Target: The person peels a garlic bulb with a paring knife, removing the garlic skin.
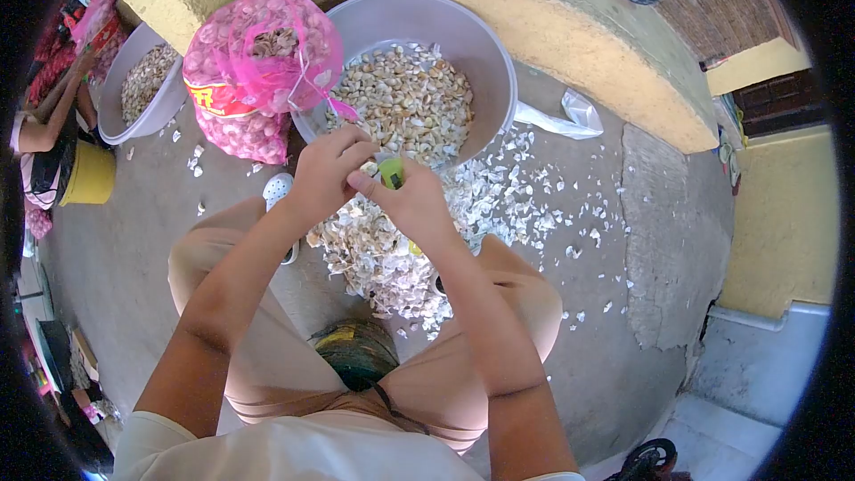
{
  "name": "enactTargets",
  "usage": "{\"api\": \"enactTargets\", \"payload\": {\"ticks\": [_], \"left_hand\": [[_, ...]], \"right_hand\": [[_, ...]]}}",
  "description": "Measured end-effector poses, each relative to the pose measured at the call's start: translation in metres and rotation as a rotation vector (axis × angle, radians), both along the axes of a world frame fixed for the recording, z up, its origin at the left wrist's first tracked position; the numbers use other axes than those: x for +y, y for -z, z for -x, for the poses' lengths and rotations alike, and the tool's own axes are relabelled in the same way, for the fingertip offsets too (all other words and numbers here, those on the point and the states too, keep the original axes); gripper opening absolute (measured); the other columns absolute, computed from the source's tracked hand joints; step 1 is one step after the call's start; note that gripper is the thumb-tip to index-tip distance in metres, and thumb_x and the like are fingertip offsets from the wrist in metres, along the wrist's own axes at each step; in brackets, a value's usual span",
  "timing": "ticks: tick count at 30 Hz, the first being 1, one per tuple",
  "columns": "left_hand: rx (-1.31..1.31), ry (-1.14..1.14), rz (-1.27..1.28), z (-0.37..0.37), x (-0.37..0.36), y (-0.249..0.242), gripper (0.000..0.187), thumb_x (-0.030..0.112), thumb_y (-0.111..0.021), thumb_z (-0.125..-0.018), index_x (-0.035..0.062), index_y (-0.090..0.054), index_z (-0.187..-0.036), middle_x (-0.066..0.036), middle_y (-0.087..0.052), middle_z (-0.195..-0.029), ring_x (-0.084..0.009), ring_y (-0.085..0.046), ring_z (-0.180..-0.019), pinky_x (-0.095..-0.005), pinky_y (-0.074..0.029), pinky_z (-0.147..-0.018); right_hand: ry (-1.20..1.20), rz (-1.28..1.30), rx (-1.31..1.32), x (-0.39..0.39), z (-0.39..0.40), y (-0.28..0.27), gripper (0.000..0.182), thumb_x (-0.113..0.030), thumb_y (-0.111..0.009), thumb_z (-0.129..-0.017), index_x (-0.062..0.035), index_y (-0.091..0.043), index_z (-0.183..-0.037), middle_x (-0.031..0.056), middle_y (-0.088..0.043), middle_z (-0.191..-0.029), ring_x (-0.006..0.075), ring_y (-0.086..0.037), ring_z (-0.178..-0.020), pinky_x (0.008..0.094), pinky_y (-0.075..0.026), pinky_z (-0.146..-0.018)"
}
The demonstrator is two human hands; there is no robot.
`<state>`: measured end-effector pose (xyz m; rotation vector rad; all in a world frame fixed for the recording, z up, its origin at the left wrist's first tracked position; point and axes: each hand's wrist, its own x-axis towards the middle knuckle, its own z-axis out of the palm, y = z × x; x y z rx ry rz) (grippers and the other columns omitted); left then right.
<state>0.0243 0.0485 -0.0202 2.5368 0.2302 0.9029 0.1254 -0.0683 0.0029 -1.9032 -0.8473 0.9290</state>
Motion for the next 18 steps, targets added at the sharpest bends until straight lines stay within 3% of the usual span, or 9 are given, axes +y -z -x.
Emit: {"api": "enactTargets", "payload": {"ticks": [9,12,18], "left_hand": [[-0.014,-0.025,-0.093,0.002,0.002,-0.002,0.016,0.014,-0.058,-0.062,0.0115,-0.052,-0.077,-0.001,-0.052,-0.08,-0.0189,-0.055,-0.072,-0.032,-0.041,-0.059],[-0.041,-0.026,-0.093,0.003,0.002,-0.004,0.019,0.013,-0.062,-0.058,0.0113,-0.055,-0.075,-0.003,-0.053,-0.079,-0.0231,-0.054,-0.07,-0.0339,-0.042,-0.058],[-0.038,-0.005,-0.212,0.003,0.007,-0.002,0.01,0.018,-0.056,-0.062,0.0135,-0.051,-0.07,0.001,-0.051,-0.078,-0.0169,-0.051,-0.069,-0.0311,-0.04,-0.059]], "right_hand": [[0.004,0.003,-0.099,-0.001,0.01,-0.004,0.048,-0.041,-0.07,-0.068,0.0002,-0.05,-0.055,0.0029,-0.045,-0.048,0.0118,-0.037,-0.046,0.0308,-0.033,-0.044],[0.02,-0.015,-0.113,0.001,0.014,-0.006,0.049,-0.039,-0.069,-0.069,0.0011,-0.048,-0.052,0.0033,-0.043,-0.045,0.0115,-0.035,-0.045,0.0315,-0.032,-0.043],[0.036,-0.054,-0.119,0.0,0.018,0.001,0.049,-0.039,-0.069,-0.07,0.0028,-0.048,-0.055,0.0058,-0.042,-0.045,0.0124,-0.035,-0.045,0.0326,-0.032,-0.042]]}}
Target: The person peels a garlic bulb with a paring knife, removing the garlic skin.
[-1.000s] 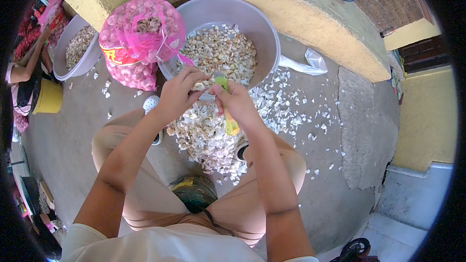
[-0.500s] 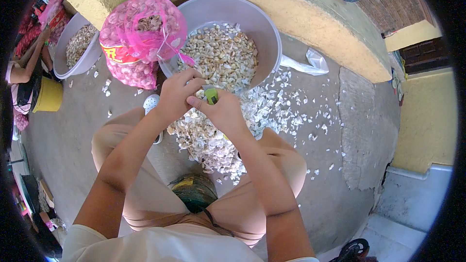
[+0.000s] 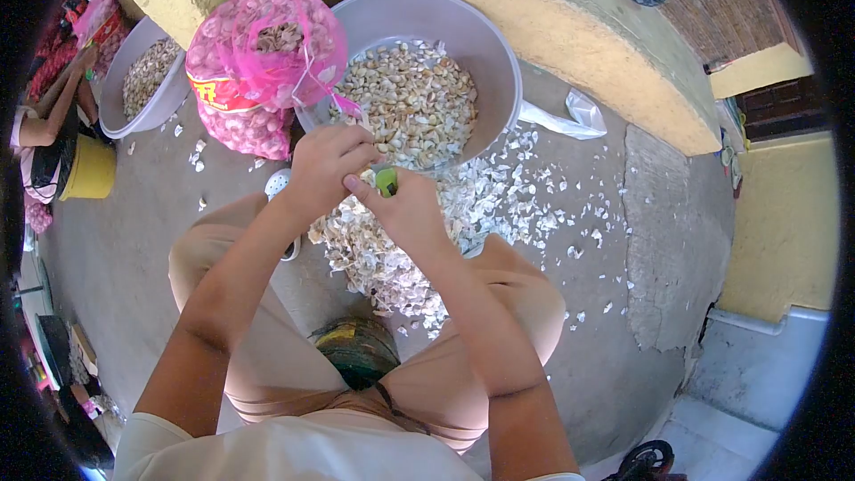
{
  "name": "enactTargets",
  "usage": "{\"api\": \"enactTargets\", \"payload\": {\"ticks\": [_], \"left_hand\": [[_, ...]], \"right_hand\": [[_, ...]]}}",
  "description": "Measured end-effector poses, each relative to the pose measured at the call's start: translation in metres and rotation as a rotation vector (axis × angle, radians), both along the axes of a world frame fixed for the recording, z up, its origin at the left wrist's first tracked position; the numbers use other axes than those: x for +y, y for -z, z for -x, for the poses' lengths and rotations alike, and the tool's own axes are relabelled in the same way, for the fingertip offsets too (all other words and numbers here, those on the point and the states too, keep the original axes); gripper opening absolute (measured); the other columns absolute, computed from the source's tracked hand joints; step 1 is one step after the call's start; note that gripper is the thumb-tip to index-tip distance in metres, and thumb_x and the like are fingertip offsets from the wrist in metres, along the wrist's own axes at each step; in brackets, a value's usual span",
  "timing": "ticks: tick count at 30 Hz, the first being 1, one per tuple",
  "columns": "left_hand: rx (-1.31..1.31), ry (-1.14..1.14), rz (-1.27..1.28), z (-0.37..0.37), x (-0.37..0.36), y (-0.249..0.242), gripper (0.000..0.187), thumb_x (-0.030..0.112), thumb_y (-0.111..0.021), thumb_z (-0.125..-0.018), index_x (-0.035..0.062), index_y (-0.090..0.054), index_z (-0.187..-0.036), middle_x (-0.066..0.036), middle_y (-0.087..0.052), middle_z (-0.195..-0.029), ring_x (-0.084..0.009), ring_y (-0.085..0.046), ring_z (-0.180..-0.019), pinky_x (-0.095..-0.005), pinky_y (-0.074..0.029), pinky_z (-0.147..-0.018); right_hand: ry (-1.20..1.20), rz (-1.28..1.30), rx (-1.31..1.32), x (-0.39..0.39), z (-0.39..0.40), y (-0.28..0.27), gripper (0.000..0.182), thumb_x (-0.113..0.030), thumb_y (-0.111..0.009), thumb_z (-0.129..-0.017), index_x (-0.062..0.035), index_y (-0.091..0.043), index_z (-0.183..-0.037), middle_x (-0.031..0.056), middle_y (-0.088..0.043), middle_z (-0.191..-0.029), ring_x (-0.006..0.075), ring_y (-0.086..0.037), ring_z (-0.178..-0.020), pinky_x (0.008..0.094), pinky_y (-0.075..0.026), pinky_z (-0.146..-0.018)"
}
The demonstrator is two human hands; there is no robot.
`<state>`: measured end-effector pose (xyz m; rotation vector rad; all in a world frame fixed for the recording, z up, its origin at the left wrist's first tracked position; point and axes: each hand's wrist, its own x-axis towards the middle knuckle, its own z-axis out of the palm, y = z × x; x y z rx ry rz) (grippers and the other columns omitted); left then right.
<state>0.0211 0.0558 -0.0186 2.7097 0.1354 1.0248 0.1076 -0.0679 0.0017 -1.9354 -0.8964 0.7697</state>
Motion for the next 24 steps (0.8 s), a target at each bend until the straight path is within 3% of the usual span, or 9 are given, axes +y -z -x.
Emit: {"api": "enactTargets", "payload": {"ticks": [3,10,24], "left_hand": [[0.022,-0.031,-0.089,0.002,0.0,-0.002,0.009,0.019,-0.055,-0.062,0.0141,-0.051,-0.068,0.002,-0.049,-0.075,-0.0166,-0.05,-0.068,-0.0312,-0.04,-0.059],[0.142,0.128,-0.02,0.005,0.006,-0.004,0.014,0.021,-0.058,-0.059,0.0146,-0.049,-0.069,0.002,-0.045,-0.073,-0.0165,-0.049,-0.066,-0.0319,-0.04,-0.058],[0.277,0.213,0.047,0.008,0.009,-0.006,0.019,0.019,-0.062,-0.056,0.0133,-0.051,-0.07,0.002,-0.047,-0.072,-0.0175,-0.052,-0.067,-0.0324,-0.042,-0.059]], "right_hand": [[-0.015,-0.009,-0.058,-0.001,0.001,0.005,0.048,-0.04,-0.069,-0.07,0.0033,-0.05,-0.058,0.0094,-0.045,-0.046,0.017,-0.038,-0.043,0.0342,-0.035,-0.044],[-0.065,0.01,-0.138,-0.002,-0.001,0.007,0.048,-0.039,-0.067,-0.07,0.0047,-0.052,-0.06,0.0169,-0.052,-0.051,0.0295,-0.05,-0.046,0.0377,-0.04,-0.048],[-0.101,0.0,-0.101,-0.001,0.002,0.016,0.05,-0.041,-0.064,-0.073,0.0053,-0.051,-0.059,0.018,-0.051,-0.05,0.031,-0.051,-0.046,0.039,-0.04,-0.048]]}}
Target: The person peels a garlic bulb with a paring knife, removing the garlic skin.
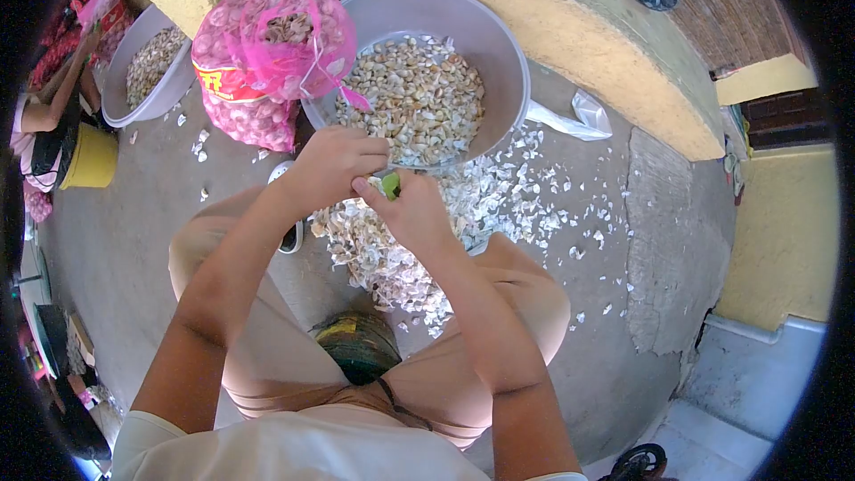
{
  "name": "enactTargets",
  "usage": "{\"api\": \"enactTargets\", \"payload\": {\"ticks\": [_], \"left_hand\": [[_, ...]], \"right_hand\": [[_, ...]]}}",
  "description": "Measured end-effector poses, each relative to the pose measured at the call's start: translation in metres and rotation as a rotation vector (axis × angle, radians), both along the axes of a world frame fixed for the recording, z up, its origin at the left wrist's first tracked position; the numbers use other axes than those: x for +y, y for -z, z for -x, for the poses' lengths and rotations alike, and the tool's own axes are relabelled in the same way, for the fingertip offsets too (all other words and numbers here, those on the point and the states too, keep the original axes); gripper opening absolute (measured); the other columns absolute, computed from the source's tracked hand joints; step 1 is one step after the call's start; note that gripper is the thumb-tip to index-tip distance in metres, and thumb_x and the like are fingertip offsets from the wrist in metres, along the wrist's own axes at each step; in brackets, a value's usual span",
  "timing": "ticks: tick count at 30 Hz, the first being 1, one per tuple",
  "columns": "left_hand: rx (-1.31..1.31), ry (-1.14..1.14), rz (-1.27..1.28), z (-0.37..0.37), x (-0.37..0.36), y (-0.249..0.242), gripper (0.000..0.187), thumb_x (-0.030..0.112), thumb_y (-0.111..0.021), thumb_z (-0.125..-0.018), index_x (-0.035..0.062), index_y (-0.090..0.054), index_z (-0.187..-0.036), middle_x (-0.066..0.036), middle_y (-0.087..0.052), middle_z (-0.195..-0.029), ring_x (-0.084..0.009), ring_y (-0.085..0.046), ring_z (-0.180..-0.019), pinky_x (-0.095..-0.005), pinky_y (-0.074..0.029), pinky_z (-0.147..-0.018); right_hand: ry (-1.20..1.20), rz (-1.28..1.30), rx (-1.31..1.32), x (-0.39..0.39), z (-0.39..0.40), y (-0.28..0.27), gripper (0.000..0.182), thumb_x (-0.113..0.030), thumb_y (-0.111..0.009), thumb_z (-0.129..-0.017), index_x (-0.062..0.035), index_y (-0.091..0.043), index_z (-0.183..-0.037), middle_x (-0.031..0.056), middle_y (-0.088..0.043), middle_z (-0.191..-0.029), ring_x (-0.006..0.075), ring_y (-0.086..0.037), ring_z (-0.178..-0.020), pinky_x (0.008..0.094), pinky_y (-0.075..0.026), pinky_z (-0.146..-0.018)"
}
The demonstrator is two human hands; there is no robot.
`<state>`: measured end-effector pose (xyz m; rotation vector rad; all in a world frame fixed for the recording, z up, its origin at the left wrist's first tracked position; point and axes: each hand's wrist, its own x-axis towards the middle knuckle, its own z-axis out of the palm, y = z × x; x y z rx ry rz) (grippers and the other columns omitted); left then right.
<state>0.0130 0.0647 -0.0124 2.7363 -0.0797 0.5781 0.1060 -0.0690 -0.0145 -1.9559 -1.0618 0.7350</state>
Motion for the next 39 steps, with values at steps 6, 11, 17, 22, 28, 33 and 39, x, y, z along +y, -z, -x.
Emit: {"api": "enactTargets", "payload": {"ticks": [6,11,17,22,28,33,39], "left_hand": [[0.045,-0.057,0.0,-0.001,-0.002,0.0,0.018,0.018,-0.06,-0.058,0.0109,-0.053,-0.073,0.001,-0.05,-0.075,-0.0199,-0.052,-0.069,-0.0335,-0.041,-0.061],[-0.027,-0.195,0.0,-0.003,-0.009,0.006,0.016,0.018,-0.06,-0.059,0.0113,-0.054,-0.072,0.0,-0.049,-0.074,-0.0206,-0.052,-0.068,-0.0335,-0.042,-0.06],[0.078,-0.069,0.075,-0.003,-0.004,0.002,0.019,0.018,-0.063,-0.057,0.0099,-0.053,-0.071,-0.001,-0.051,-0.074,-0.0217,-0.054,-0.07,-0.0347,-0.043,-0.059],[0.25,0.026,0.116,0.0,0.0,0.003,0.022,0.018,-0.063,-0.059,0.0067,-0.054,-0.075,-0.003,-0.052,-0.076,-0.0245,-0.056,-0.072,-0.0365,-0.044,-0.06],[0.245,-0.021,0.172,0.0,-0.002,0.003,0.021,0.02,-0.063,-0.061,0.006,-0.052,-0.073,-0.005,-0.051,-0.074,-0.0254,-0.055,-0.071,-0.0362,-0.044,-0.059],[0.304,0.01,0.258,0.002,-0.002,0.0,0.021,0.02,-0.063,-0.063,0.005,-0.051,-0.071,-0.007,-0.05,-0.07,-0.0283,-0.055,-0.067,-0.0374,-0.043,-0.059],[0.469,-0.011,0.335,0.002,-0.001,0.003,0.023,0.021,-0.065,-0.062,0.0053,-0.052,-0.071,-0.007,-0.05,-0.067,-0.0295,-0.055,-0.066,-0.0384,-0.043,-0.058]], "right_hand": [[0.017,0.016,0.006,0.0,0.002,-0.002,0.05,-0.041,-0.061,-0.075,0.0061,-0.052,-0.061,0.0199,-0.052,-0.053,0.0343,-0.052,-0.051,0.0405,-0.04,-0.051],[0.054,-0.03,0.004,0.001,0.003,0.003,0.051,-0.043,-0.059,-0.077,0.0061,-0.052,-0.064,0.021,-0.053,-0.055,0.0361,-0.053,-0.054,0.0415,-0.04,-0.052],[0.013,0.042,-0.04,0.0,-0.001,-0.002,0.054,-0.047,-0.057,-0.076,0.0058,-0.052,-0.064,0.0216,-0.053,-0.055,0.037,-0.054,-0.055,0.0422,-0.041,-0.053],[-0.051,0.046,-0.088,-0.003,-0.003,0.0,0.055,-0.048,-0.058,-0.075,0.0051,-0.052,-0.064,0.0216,-0.053,-0.055,0.0376,-0.054,-0.056,0.0428,-0.042,-0.054],[-0.043,0.078,-0.109,0.0,-0.004,-0.004,0.055,-0.05,-0.057,-0.074,0.0037,-0.053,-0.065,0.0206,-0.053,-0.055,0.0371,-0.055,-0.056,0.0433,-0.042,-0.054],[-0.091,0.091,-0.211,0.0,-0.008,-0.007,0.056,-0.053,-0.056,-0.073,0.0018,-0.053,-0.063,0.0192,-0.053,-0.053,0.0365,-0.054,-0.054,0.0431,-0.042,-0.052],[-0.108,0.067,-0.334,-0.001,-0.011,-0.005,0.056,-0.055,-0.056,-0.072,-0.0005,-0.052,-0.062,0.0181,-0.052,-0.052,0.0344,-0.055,-0.052,0.0419,-0.042,-0.049]]}}
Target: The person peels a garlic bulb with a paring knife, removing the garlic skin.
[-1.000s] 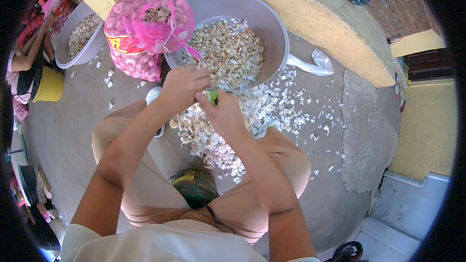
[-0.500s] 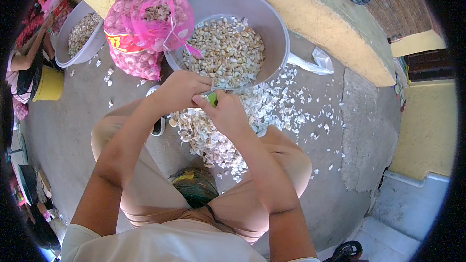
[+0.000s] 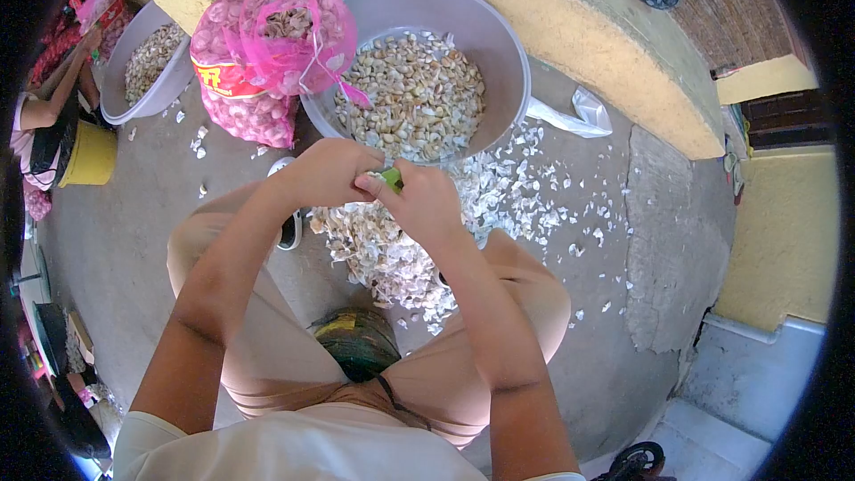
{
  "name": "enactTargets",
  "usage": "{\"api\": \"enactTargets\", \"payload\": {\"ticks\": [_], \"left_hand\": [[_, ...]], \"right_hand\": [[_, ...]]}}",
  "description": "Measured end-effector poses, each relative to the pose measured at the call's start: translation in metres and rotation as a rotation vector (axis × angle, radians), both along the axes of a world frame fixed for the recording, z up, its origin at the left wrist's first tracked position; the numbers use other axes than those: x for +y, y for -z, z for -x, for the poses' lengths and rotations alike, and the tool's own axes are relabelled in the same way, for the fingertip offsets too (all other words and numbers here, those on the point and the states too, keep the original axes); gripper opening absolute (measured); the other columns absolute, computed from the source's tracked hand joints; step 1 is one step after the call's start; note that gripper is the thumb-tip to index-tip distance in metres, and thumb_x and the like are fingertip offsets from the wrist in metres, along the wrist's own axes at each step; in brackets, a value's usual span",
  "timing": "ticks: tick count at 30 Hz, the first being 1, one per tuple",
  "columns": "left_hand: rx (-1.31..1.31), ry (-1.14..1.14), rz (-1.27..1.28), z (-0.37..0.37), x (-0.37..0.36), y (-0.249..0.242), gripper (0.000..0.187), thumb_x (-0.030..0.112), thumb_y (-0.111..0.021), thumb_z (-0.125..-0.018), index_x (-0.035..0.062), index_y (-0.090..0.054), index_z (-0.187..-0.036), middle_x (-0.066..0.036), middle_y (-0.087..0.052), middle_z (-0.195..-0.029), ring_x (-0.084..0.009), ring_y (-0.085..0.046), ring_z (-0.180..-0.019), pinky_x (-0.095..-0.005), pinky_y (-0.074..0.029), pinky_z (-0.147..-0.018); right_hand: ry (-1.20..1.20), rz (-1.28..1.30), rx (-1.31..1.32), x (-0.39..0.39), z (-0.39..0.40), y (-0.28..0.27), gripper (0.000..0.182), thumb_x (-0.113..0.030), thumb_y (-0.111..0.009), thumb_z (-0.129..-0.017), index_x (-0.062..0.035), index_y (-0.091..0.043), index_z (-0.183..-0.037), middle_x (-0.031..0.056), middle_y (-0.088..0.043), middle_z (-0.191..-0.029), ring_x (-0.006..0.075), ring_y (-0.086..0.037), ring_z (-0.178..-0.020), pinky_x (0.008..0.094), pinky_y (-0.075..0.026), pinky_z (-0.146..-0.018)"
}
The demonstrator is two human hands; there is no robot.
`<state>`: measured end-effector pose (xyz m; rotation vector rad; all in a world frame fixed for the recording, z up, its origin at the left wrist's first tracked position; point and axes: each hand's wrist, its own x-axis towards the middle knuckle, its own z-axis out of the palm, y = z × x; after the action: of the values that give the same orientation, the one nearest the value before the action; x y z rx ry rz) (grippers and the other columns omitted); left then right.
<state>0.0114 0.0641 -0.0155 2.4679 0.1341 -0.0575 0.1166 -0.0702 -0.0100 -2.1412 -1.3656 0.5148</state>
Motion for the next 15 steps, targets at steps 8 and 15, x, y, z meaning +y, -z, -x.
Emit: {"api": "enactTargets", "payload": {"ticks": [8,15], "left_hand": [[-0.194,-0.035,-0.19,-0.001,-0.002,-0.005,0.019,0.02,-0.065,-0.061,0.0084,-0.052,-0.07,-0.004,-0.052,-0.072,-0.0248,-0.056,-0.067,-0.0365,-0.044,-0.056],[-0.299,-0.183,-0.364,-0.003,-0.01,0.001,0.015,0.021,-0.064,-0.062,0.0115,-0.053,-0.066,0.0,-0.051,-0.073,-0.0205,-0.057,-0.065,-0.0337,-0.045,-0.055]], "right_hand": [[0.053,-0.041,0.338,0.002,0.0,0.008,0.053,-0.049,-0.058,-0.076,0.0022,-0.053,-0.063,0.0107,-0.047,-0.047,0.0208,-0.047,-0.045,0.0346,-0.038,-0.047],[0.127,-0.021,0.594,0.002,0.002,0.013,0.049,-0.044,-0.057,-0.08,0.0032,-0.056,-0.066,0.0049,-0.043,-0.047,0.0108,-0.035,-0.047,0.0303,-0.032,-0.045]]}}
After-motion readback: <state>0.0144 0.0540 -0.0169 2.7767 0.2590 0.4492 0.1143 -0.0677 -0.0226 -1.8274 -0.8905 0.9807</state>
